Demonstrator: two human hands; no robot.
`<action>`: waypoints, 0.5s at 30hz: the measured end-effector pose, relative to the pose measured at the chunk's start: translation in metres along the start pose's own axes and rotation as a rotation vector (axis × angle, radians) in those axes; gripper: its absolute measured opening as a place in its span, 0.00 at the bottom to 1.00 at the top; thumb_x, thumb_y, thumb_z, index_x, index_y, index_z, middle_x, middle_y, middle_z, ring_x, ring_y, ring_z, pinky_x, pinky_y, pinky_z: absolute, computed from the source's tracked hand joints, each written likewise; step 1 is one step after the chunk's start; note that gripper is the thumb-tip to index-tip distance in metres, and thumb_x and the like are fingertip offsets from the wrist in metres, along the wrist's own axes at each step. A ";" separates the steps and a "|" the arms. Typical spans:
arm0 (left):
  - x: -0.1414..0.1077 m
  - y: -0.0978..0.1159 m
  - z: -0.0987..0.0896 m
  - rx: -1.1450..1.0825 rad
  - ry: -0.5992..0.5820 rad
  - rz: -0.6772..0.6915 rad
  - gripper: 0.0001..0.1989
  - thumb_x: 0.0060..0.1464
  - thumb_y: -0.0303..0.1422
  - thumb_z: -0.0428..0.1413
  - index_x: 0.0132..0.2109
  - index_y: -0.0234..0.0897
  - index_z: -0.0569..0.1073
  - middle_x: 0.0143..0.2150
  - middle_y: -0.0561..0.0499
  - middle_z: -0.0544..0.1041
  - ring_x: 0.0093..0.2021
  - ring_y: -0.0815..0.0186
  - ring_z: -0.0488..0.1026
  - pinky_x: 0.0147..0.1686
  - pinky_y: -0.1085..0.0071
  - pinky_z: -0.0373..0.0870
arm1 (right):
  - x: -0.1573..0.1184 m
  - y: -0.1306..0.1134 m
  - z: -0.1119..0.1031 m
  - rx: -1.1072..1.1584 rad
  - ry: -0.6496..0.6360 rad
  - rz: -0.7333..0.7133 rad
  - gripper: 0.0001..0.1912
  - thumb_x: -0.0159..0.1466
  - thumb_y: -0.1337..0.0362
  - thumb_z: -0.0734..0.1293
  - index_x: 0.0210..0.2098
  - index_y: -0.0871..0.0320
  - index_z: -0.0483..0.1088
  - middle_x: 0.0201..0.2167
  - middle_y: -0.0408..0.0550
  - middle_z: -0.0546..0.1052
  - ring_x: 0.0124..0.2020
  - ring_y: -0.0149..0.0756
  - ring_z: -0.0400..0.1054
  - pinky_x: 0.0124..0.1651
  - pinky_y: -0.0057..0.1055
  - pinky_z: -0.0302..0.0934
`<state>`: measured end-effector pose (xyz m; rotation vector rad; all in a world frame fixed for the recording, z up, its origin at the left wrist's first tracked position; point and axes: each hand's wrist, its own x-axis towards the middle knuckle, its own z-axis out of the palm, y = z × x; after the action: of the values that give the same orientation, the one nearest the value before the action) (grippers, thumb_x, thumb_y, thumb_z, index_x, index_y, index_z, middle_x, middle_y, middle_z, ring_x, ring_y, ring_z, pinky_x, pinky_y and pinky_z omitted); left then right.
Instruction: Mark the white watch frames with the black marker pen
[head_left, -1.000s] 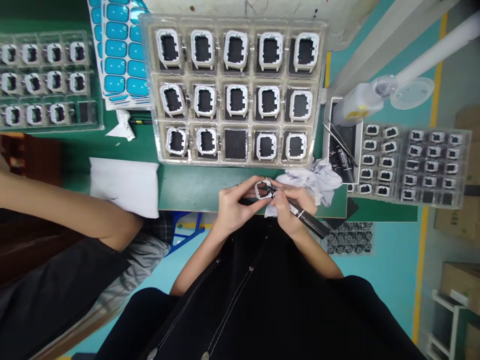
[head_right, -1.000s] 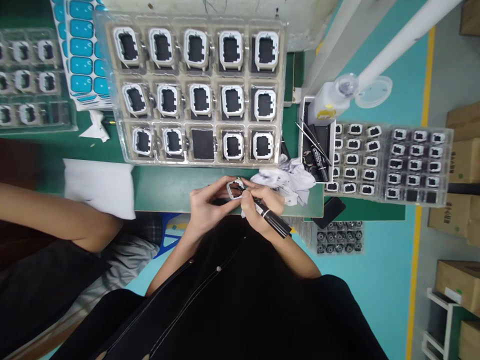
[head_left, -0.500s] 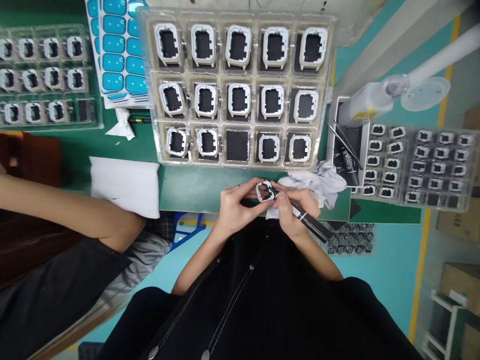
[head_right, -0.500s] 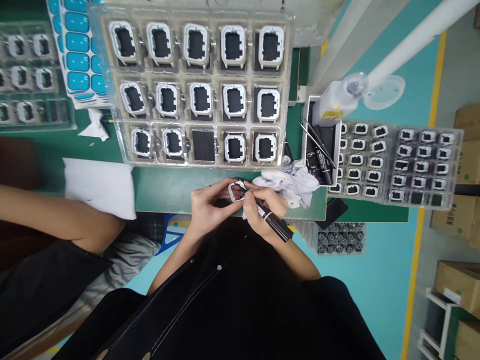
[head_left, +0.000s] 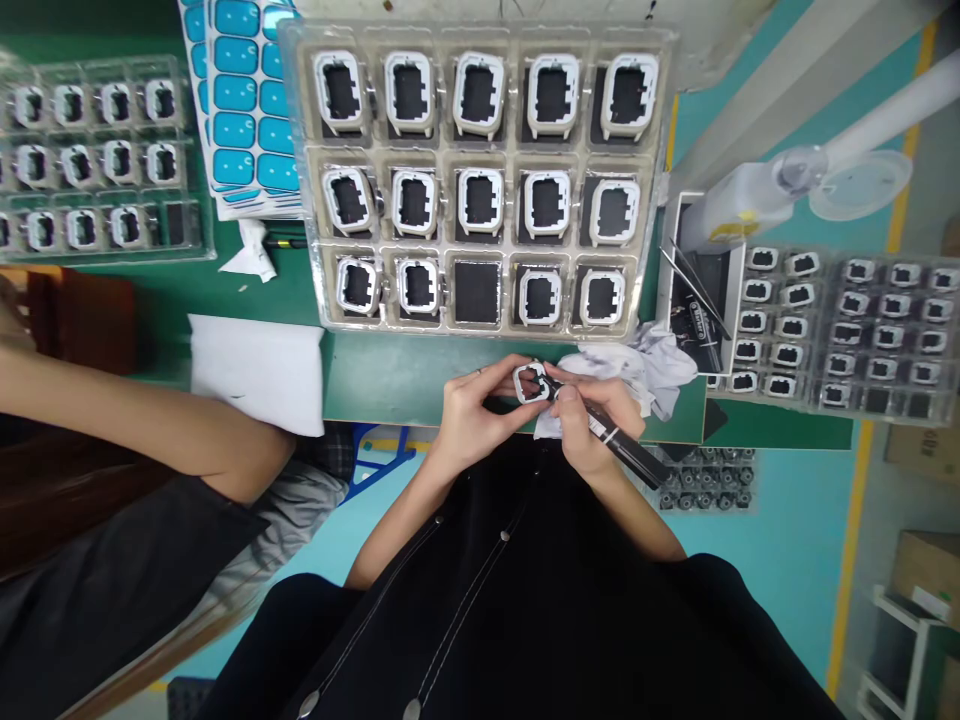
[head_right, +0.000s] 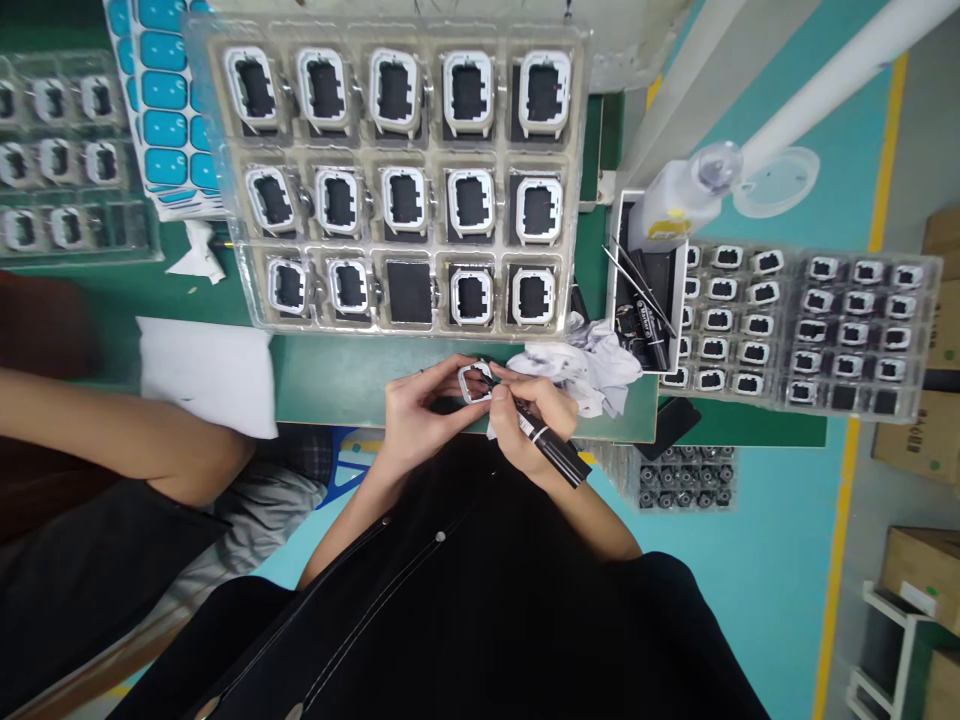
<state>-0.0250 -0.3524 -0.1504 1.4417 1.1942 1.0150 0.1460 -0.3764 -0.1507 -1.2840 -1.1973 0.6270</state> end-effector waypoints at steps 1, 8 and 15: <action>0.000 -0.001 0.000 0.002 -0.006 0.007 0.25 0.60 0.36 0.80 0.62 0.39 0.87 0.51 0.48 0.93 0.46 0.56 0.94 0.55 0.65 0.93 | 0.000 0.000 0.000 0.002 -0.006 -0.001 0.09 0.78 0.59 0.74 0.39 0.48 0.75 0.29 0.40 0.87 0.47 0.49 0.92 0.46 0.40 0.88; -0.002 -0.003 -0.001 0.063 -0.007 0.060 0.22 0.65 0.34 0.77 0.63 0.40 0.86 0.50 0.48 0.93 0.46 0.58 0.93 0.55 0.65 0.92 | -0.003 0.001 -0.002 -0.036 -0.022 0.026 0.10 0.78 0.58 0.74 0.39 0.48 0.76 0.32 0.42 0.89 0.48 0.48 0.92 0.46 0.40 0.87; -0.002 -0.005 -0.002 0.102 -0.001 0.116 0.21 0.67 0.34 0.75 0.64 0.41 0.86 0.50 0.48 0.92 0.45 0.59 0.93 0.54 0.66 0.91 | -0.002 0.004 0.000 0.000 0.020 -0.006 0.12 0.78 0.56 0.74 0.38 0.48 0.75 0.32 0.43 0.89 0.45 0.50 0.92 0.45 0.42 0.87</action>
<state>-0.0280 -0.3534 -0.1553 1.6074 1.1871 1.0443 0.1462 -0.3767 -0.1548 -1.2833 -1.1839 0.6089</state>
